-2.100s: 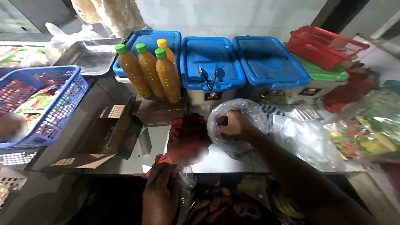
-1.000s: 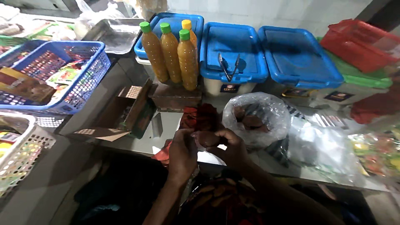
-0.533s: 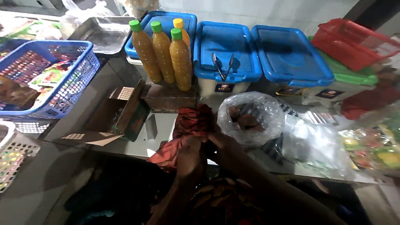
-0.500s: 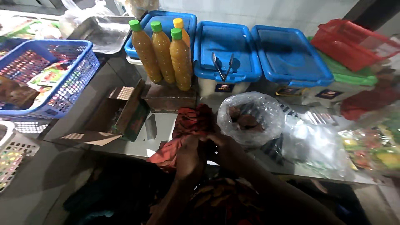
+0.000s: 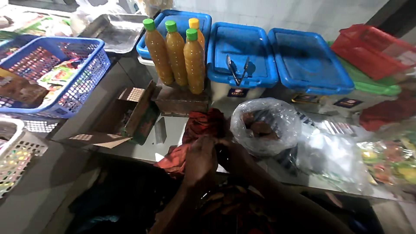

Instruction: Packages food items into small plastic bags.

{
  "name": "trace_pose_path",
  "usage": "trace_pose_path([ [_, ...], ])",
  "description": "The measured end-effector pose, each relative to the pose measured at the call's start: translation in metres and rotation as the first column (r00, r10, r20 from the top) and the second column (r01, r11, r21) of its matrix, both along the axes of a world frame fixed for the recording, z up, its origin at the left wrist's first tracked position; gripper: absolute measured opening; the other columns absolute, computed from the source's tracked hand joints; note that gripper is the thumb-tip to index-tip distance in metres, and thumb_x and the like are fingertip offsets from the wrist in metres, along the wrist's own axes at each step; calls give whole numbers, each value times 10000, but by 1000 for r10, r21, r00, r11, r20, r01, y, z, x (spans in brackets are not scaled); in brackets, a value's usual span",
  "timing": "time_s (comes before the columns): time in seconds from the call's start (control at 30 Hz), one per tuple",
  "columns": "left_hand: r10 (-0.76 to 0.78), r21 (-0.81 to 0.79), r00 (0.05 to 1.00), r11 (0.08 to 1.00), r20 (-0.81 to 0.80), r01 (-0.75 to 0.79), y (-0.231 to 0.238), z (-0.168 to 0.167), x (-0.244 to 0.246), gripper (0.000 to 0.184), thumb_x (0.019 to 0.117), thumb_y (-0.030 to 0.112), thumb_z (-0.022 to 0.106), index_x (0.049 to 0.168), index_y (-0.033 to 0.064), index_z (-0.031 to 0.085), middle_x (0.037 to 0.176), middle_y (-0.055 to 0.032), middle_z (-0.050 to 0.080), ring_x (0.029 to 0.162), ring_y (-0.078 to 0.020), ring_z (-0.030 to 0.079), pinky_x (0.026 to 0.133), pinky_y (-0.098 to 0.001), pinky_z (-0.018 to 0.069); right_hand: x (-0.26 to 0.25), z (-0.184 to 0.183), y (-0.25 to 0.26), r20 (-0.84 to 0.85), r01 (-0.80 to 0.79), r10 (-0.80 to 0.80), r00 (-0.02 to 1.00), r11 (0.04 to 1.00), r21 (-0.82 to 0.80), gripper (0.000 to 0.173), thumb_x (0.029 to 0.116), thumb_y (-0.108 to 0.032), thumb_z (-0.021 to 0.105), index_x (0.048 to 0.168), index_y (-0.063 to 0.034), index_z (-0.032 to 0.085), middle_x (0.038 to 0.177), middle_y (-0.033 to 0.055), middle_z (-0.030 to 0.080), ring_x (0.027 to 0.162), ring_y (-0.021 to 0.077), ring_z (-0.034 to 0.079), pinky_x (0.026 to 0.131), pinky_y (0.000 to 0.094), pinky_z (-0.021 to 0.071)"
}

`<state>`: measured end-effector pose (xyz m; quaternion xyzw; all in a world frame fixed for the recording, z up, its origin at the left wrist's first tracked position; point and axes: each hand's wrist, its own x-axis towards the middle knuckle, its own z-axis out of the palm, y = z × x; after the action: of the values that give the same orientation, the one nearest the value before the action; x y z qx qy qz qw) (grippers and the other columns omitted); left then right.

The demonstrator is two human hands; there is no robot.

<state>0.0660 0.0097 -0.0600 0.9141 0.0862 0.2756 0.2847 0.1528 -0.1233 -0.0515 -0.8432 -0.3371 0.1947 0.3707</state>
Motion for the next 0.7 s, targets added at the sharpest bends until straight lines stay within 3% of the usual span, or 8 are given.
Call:
trace_pose_path([
  [0.13, -132, 63, 985, 990, 110, 125, 0, -13, -4, 159, 981, 101, 585, 1038, 79, 732, 1000, -86, 733, 963, -210, 708, 862, -375, 598, 0, -3, 4, 31, 91, -89, 996, 994, -67, 390, 928, -321, 680, 1256, -122, 611, 1028, 35, 705, 893, 150, 691, 809, 380, 598],
  [0.23, -97, -137, 994, 985, 47, 102, 8, -13, -6, 163, 993, 130, 566, 1021, 81, 720, 990, -51, 714, 953, -163, 682, 873, -367, 580, 7, -14, 5, 24, 74, -73, 997, 996, -53, 473, 907, -453, 715, 1261, -151, 631, 1028, 16, 706, 886, 137, 687, 799, 376, 596],
  [0.33, -45, -322, 996, 944, 75, 67, 32, 0, -5, 108, 978, 118, 593, 1030, 72, 675, 933, -23, 683, 818, -114, 669, 749, -340, 602, 16, -18, 9, -26, 69, -67, 997, 994, 79, 579, 868, -583, 738, 1226, -134, 666, 1047, 20, 695, 915, 120, 672, 821, 346, 591],
  [0.43, -44, -417, 987, 902, 157, 107, 52, 23, -8, 113, 979, 93, 584, 1078, 83, 638, 931, -8, 672, 740, -104, 655, 649, -314, 603, 21, -16, 16, -63, 52, -34, 997, 952, 301, 487, 916, -457, 750, 1247, -110, 668, 1069, 27, 701, 921, 107, 681, 811, 307, 607],
  [0.53, -56, -391, 969, 908, 239, 149, 76, 46, -6, 130, 988, 82, 574, 1106, 46, 616, 968, -41, 668, 747, -137, 657, 654, -335, 606, 17, 1, 17, -77, 32, 1, 997, 906, 422, 302, 971, -270, 702, 1205, -81, 671, 1000, 18, 720, 851, 97, 695, 761, 291, 615],
  [0.63, 55, -316, 967, 948, 247, 27, 109, 45, 13, 116, 1004, 71, 567, 1105, 25, 602, 934, -65, 663, 721, -159, 666, 644, -361, 614, 12, 10, 10, -34, -46, 71, 997, 873, 486, 185, 1001, -181, 654, 1140, -65, 696, 996, 27, 723, 849, 113, 702, 762, 302, 627],
  [0.7, 155, -266, 956, 960, 248, -87, 123, 39, 23, 148, 997, 59, 578, 1136, 15, 604, 949, -85, 660, 745, -173, 663, 677, -378, 607, 10, 16, 4, 4, -93, 104, 995, 865, 493, 187, 1006, -197, 651, 1118, -58, 709, 1012, 28, 730, 880, 111, 706, 792, 303, 629],
])
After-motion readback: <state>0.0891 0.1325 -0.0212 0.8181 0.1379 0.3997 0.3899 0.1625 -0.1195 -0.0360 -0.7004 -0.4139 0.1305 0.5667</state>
